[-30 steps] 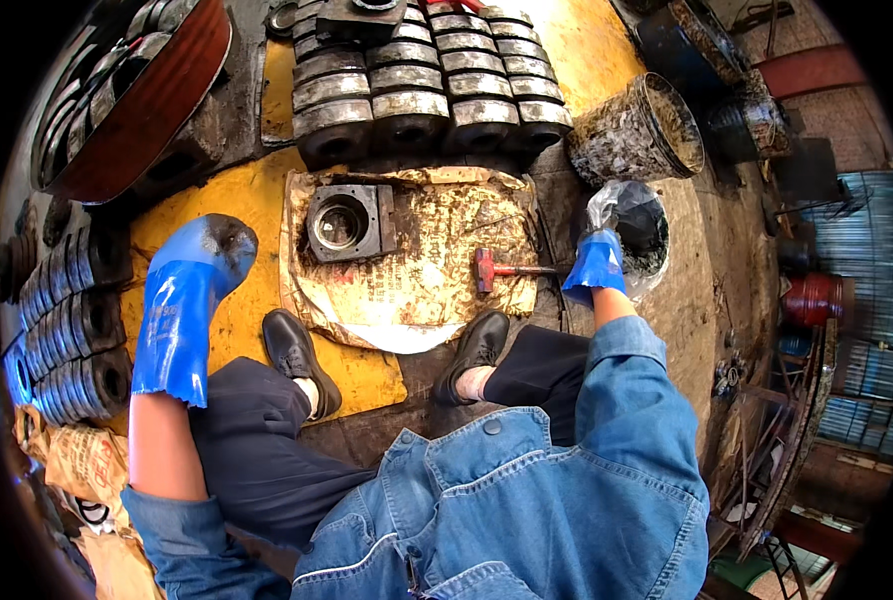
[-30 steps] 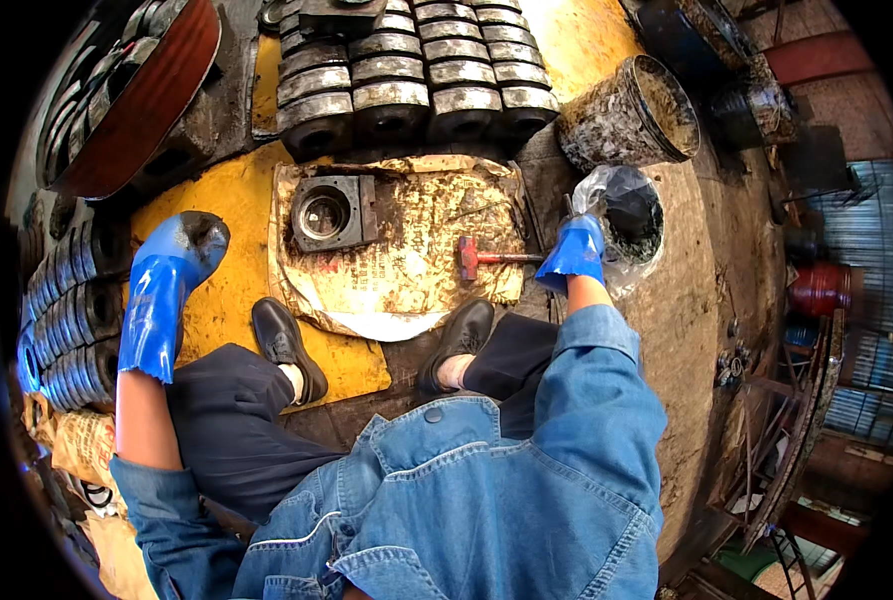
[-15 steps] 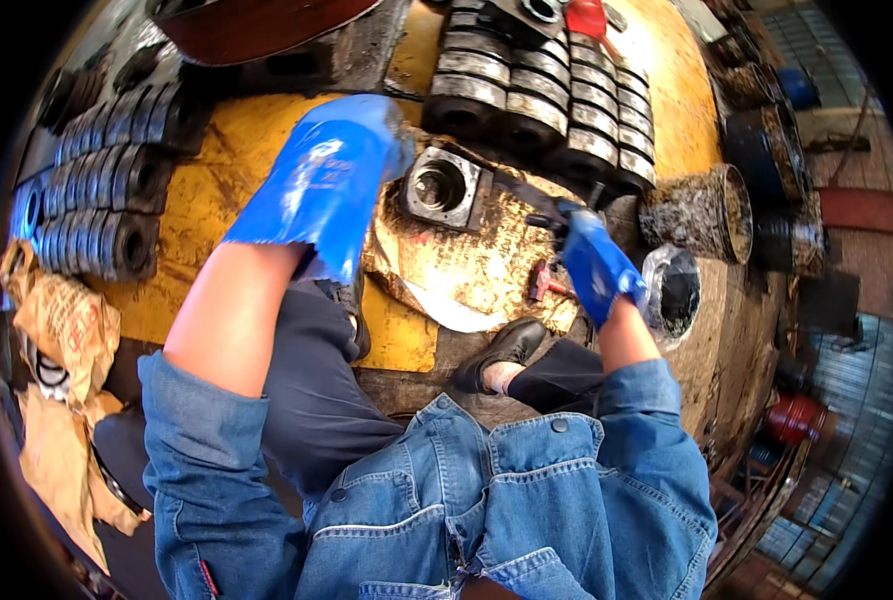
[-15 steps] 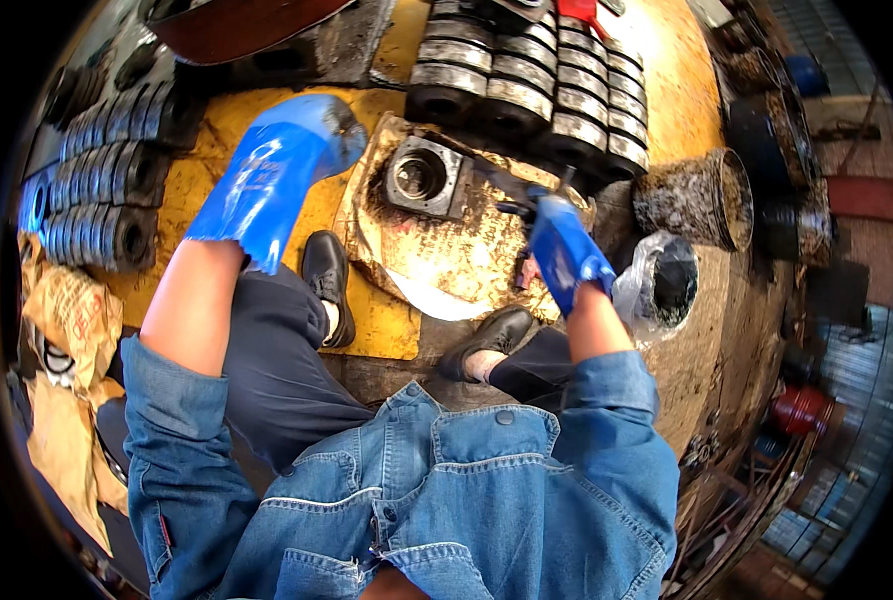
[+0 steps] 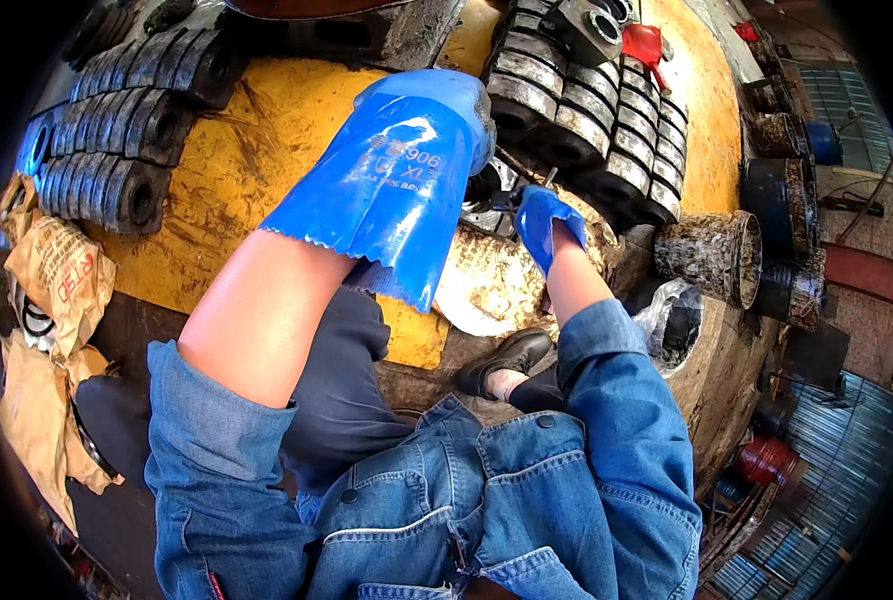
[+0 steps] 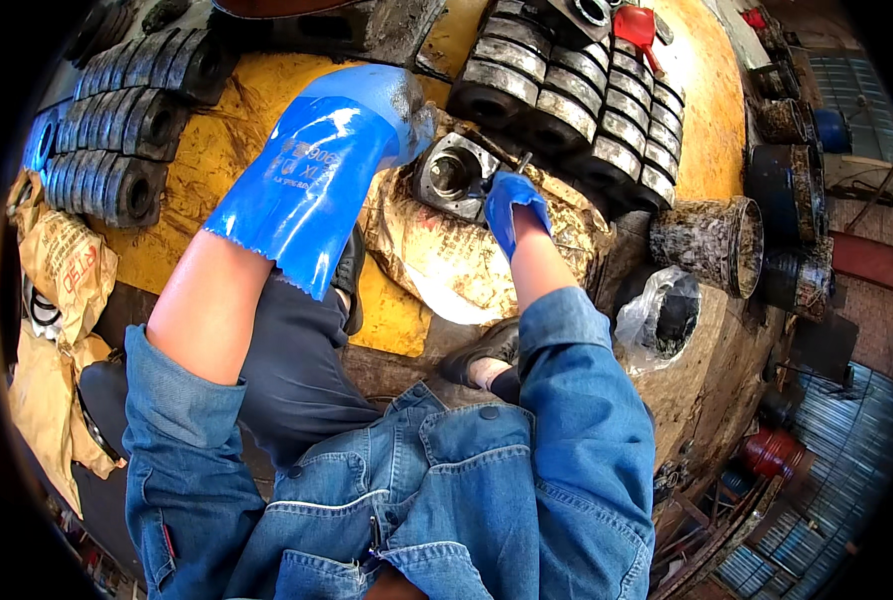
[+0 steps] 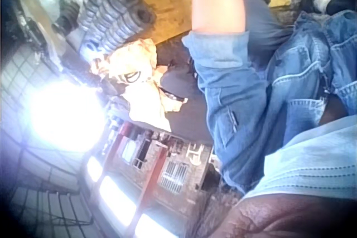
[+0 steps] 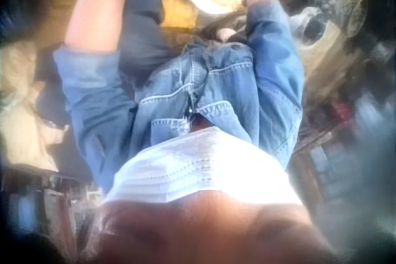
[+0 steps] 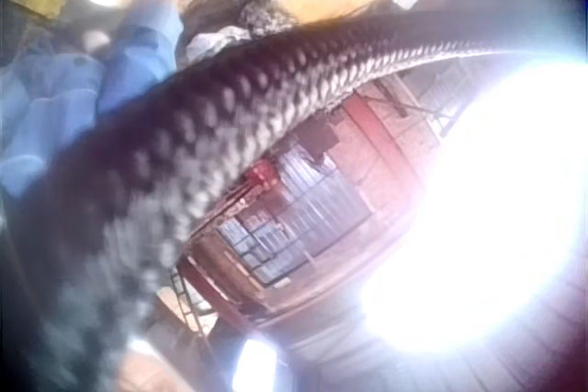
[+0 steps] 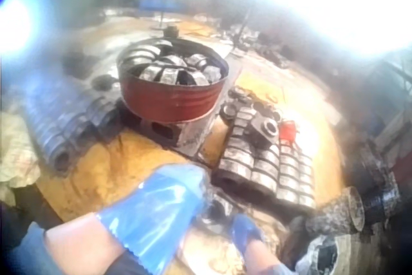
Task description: The person, wearing blue gloves, handles and scrapes residue from heavy industrial metal castings using a hand tool. They pick up the parts one by one, turn them over to work on different surfaces, and set them back down on a pad.
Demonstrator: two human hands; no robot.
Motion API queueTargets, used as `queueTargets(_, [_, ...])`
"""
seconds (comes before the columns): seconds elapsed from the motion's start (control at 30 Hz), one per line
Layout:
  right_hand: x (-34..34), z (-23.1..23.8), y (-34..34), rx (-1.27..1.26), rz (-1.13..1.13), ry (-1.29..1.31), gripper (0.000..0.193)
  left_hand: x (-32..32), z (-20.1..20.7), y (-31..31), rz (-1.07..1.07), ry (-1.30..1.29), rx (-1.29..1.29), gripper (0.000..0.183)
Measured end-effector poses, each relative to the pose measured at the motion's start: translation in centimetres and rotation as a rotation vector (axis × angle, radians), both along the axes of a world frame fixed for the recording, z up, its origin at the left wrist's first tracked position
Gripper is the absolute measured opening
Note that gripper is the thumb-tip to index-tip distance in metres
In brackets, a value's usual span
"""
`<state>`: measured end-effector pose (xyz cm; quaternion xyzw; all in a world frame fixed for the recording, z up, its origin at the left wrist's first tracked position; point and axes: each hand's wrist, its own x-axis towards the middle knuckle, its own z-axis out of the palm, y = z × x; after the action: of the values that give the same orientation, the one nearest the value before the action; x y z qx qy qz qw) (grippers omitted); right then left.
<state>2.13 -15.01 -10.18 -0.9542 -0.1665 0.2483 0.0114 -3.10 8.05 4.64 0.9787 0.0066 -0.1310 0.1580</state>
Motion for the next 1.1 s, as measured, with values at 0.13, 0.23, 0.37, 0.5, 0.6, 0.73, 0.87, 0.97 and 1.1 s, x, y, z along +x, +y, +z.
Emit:
queueTargets(0.13, [2.1,-1.9,0.9,0.002,0.165,-0.180,0.022,-0.2,2.2,-0.2,0.136,0.076,-0.014,0.035])
queueTargets(0.23, [4.3,-4.7,2.1,-0.120,0.261,-0.137,0.019,-0.8,3.2,0.0,0.243,0.090,-0.012,0.036])
queueTargets(0.37, [5.6,-5.6,2.9,-0.201,0.429,-0.142,0.020,-0.7,1.4,0.8,0.125,0.050,0.014,0.036])
queueTargets(0.5, [5.8,-7.9,2.2,-0.153,0.480,-0.236,0.017,-0.4,1.2,0.6,0.133,0.062,0.027,0.036])
queueTargets(0.6, [6.1,-9.2,0.9,0.159,0.042,-0.063,0.022,0.0,1.3,-0.1,0.124,0.057,0.028,0.036])
queueTargets(0.73, [4.4,-5.0,2.6,0.256,-0.077,0.045,0.031,0.2,1.3,-0.5,0.133,0.077,0.039,0.035])
queueTargets(0.87, [2.7,-0.9,4.4,0.233,0.023,0.098,0.033,-0.1,1.4,-0.1,0.161,0.106,0.067,0.035])
queueTargets(0.97, [2.6,-0.4,3.3,0.222,0.041,0.085,0.032,-0.1,1.3,-0.8,0.157,0.118,0.067,0.035])
queueTargets(1.1, [2.8,-0.5,2.8,0.164,0.129,0.084,0.030,0.0,1.4,-1.2,0.167,0.132,0.074,0.035])
